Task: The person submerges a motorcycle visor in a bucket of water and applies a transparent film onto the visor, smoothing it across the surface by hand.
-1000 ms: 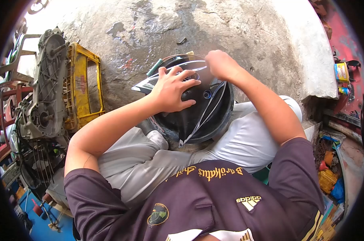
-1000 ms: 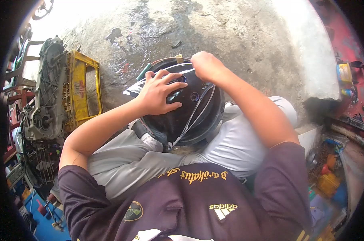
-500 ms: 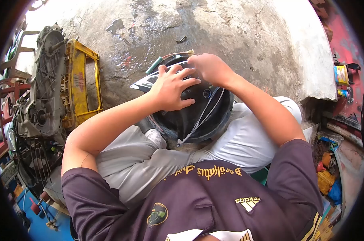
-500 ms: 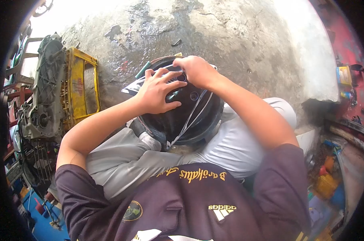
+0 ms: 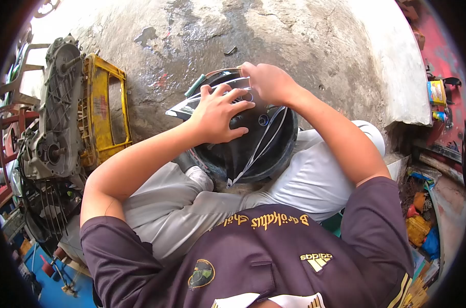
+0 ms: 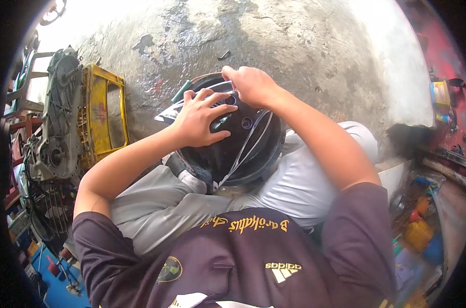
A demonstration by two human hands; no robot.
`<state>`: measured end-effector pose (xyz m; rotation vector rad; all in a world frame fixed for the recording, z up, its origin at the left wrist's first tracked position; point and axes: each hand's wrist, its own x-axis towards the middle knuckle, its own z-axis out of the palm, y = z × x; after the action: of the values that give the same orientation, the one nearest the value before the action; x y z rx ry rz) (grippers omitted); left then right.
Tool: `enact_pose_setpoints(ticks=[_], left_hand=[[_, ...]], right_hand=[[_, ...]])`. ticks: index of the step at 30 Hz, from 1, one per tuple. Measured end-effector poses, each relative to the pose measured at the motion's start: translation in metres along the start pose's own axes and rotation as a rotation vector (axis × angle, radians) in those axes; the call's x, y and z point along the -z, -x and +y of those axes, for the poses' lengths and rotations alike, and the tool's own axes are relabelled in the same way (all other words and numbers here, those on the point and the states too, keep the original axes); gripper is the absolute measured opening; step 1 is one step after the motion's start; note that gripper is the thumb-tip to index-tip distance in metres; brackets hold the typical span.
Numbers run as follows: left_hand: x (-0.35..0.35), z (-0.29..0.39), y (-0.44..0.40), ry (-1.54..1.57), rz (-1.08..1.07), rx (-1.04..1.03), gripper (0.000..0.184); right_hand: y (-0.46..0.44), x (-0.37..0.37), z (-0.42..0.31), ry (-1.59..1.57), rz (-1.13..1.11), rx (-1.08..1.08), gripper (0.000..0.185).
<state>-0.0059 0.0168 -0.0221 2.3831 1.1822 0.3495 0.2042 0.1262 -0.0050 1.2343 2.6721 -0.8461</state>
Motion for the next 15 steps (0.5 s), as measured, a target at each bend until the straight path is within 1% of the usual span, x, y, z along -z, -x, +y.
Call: enact_pose_setpoints(ticks=[1, 3, 4, 7, 8, 9, 11, 12, 13, 15], left_hand=[[0.0, 0.0, 0.0, -0.003, 0.001, -0.002, 0.062], [0.0, 0.0, 0.0, -0.002, 0.008, 0.005, 0.062], [0.0, -0.001, -0.001, 0.001, 0.013, -0.002, 0.062], [-0.002, -0.001, 0.0, 0.009, 0.015, -0.004, 0.062], [-0.001, -0.001, 0.0, 0.008, 0.014, -0.003, 0.062], [-0.001, -0.001, 0.0, 0.005, 0.012, -0.007, 0.062], [-0.001, -0.001, -0.001, 0.006, 0.008, -0.005, 0.062], [-0.001, 0.0, -0.001, 0.004, 0.006, -0.012, 0.062], [-0.001, 0.0, -0.001, 0.009, 0.005, -0.009, 0.062], [0.0, 0.0, -0.002, 0.013, 0.007, -0.005, 0.062]], right_hand=[[0.002, 0.002, 0.004, -0.001, 0.003, -0.001, 0.023], [0.008, 0.007, 0.011, 0.204, 0.101, 0.031, 0.028], [0.008, 0.011, 0.015, 0.235, 0.053, -0.02, 0.029], [0.007, 0.016, 0.016, 0.199, -0.003, -0.052, 0.031], [0.005, 0.014, 0.012, 0.184, -0.001, -0.048, 0.035], [0.003, 0.009, 0.007, 0.183, 0.003, -0.051, 0.035], [0.001, 0.0, -0.002, 0.163, 0.0, 0.041, 0.043], [0.0, 0.0, -0.005, 0.12, -0.019, 0.038, 0.048], [0.002, 0.001, -0.004, 0.12, -0.015, 0.033, 0.048], [0.001, 0.003, -0.003, 0.227, 0.001, 0.083, 0.052]])
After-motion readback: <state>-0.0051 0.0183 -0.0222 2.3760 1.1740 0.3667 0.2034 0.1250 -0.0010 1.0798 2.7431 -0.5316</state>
